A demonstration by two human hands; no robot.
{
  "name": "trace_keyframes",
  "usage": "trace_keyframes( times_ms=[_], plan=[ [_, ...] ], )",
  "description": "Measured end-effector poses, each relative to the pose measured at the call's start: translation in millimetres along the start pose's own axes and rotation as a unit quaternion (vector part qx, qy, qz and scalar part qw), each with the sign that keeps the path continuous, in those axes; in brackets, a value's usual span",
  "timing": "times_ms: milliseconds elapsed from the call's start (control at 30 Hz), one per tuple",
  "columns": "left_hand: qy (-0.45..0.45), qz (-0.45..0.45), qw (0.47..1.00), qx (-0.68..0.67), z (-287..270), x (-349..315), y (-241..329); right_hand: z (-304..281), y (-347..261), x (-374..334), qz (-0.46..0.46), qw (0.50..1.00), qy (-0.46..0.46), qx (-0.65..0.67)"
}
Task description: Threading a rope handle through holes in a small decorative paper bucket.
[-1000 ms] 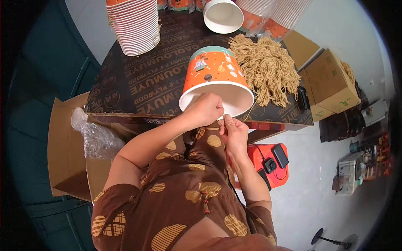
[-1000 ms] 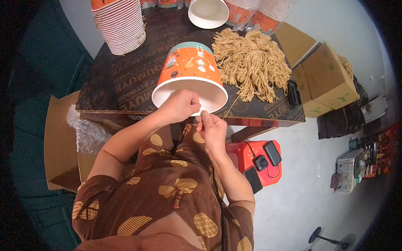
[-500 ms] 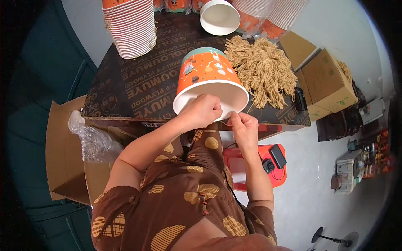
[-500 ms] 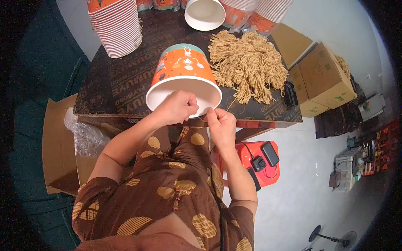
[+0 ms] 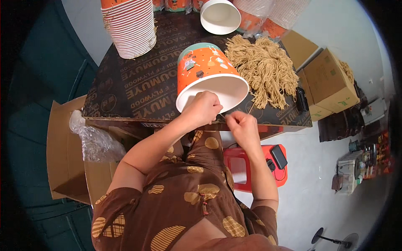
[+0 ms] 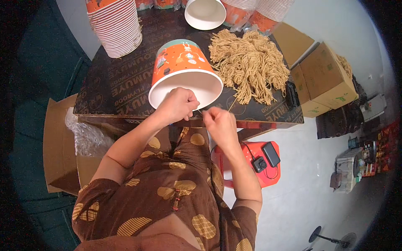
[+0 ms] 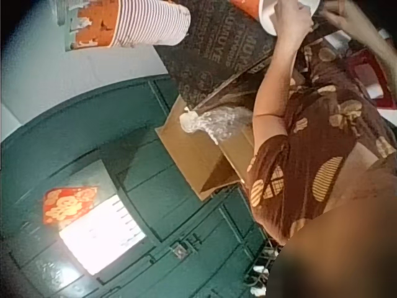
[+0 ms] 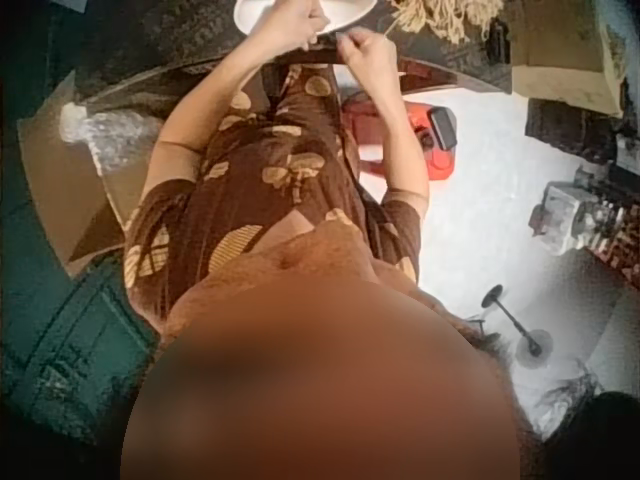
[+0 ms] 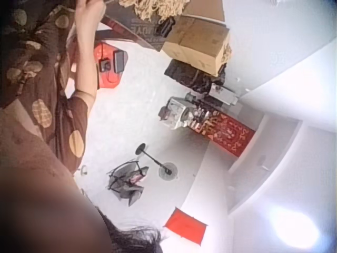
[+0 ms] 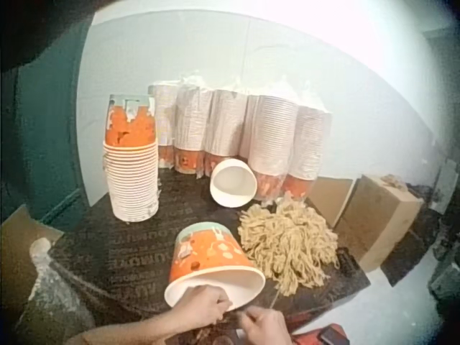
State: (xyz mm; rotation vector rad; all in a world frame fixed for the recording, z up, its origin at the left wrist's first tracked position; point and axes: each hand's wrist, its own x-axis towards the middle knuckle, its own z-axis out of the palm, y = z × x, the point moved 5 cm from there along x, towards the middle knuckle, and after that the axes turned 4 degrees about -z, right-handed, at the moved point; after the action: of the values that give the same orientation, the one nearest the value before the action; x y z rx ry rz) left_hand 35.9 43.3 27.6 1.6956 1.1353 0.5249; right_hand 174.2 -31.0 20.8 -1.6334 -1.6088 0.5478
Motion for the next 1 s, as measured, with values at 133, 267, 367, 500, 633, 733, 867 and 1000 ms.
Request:
trace_keyframes(
  times_ms=[133,267,367,500,633,733,867,1000],
  plan=[
    [-0.001,0.012,1.000,-0.005,1.0,1.7,-2.3,10.4,-14.2,-31.5,-0.098,0.995,-0.024,-0.028],
    [-0.034,0.001,0.999,0.014,1.5,4.5,-7.3,11.6,-34.9,-52.6,-0.149,0.988,-0.029,-0.023],
    [-0.069,-0.006,0.998,0.012,2.4,5.3,-12.9,2.5,-38.3,-54.2,-0.114,0.992,-0.011,0.046],
    [-0.090,-0.002,0.996,-0.008,2.6,4.6,-11.0,-6.0,-13.8,-45.7,-0.007,0.980,0.064,0.191],
    [-0.089,0.001,0.996,-0.012,1.5,5.4,-9.6,-7.4,6.2,-28.7,0.117,0.907,0.077,0.398],
    [-0.099,-0.016,0.995,-0.002,1.4,5.4,-8.8,-5.9,9.7,-17.8,0.109,0.896,0.084,0.422],
    [-0.118,0.003,0.993,0.017,3.0,7.1,-11.3,-5.2,6.0,-7.8,0.095,0.900,0.073,0.418],
    [-0.097,0.032,0.993,0.052,3.9,2.8,-6.4,-3.2,-1.6,-3.1,0.092,0.904,0.060,0.413]
  ],
)
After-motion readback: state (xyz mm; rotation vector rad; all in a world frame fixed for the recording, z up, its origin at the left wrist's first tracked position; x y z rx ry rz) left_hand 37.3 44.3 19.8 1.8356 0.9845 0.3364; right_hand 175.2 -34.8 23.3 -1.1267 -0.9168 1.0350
